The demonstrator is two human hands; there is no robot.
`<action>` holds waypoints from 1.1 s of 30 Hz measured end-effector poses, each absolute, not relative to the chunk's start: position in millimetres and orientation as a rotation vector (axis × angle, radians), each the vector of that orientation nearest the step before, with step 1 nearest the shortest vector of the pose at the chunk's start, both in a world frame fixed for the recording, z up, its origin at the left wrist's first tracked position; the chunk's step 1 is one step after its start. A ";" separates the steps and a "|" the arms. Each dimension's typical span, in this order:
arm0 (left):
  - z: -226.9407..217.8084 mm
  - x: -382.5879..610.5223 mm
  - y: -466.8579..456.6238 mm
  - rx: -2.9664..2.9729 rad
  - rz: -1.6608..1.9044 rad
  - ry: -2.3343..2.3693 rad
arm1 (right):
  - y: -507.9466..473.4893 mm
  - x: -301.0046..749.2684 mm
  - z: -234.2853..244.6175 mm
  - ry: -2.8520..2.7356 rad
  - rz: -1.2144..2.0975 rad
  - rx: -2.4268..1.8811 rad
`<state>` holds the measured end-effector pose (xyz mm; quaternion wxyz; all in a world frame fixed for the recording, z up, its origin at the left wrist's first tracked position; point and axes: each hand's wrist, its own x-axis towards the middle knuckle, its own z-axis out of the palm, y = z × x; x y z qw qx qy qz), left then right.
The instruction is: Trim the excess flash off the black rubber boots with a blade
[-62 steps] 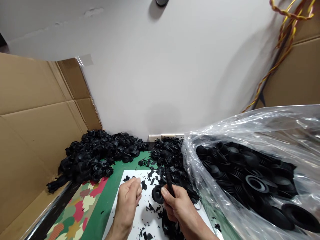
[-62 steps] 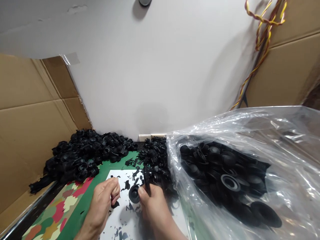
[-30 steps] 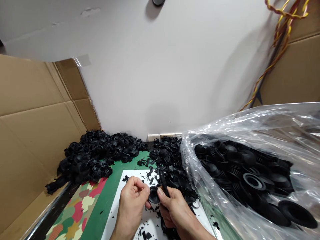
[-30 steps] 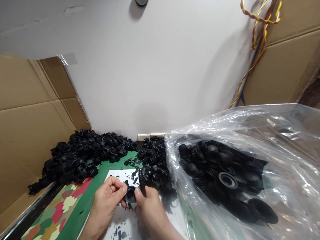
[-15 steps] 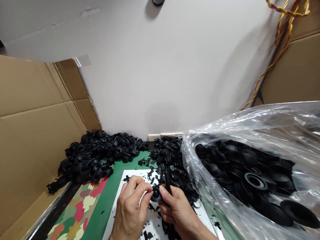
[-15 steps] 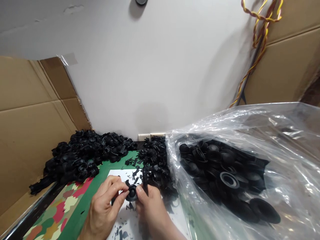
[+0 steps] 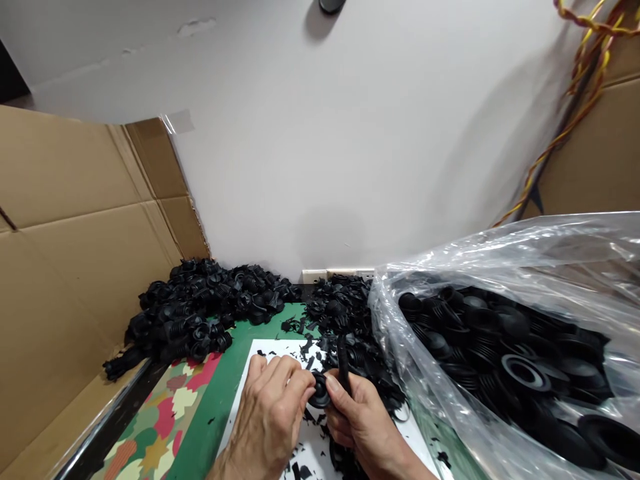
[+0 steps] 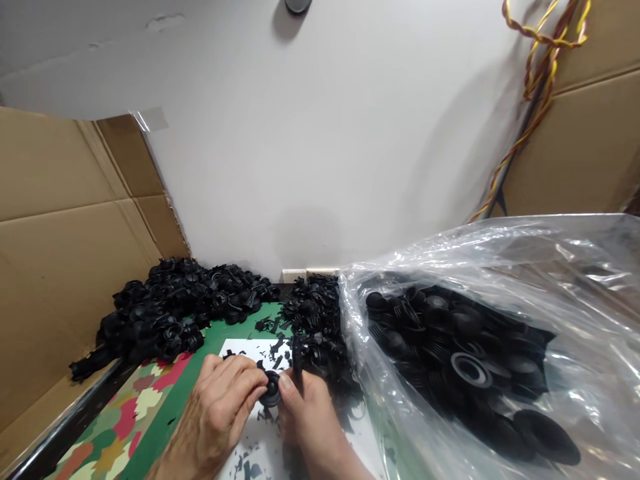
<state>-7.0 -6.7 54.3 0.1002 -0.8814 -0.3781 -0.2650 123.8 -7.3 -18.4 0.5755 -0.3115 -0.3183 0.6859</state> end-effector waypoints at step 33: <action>27.4 -10.2 2.5 -2.688 -0.924 -0.962 | -8.4 135.8 -7.3 -0.754 1.674 -0.961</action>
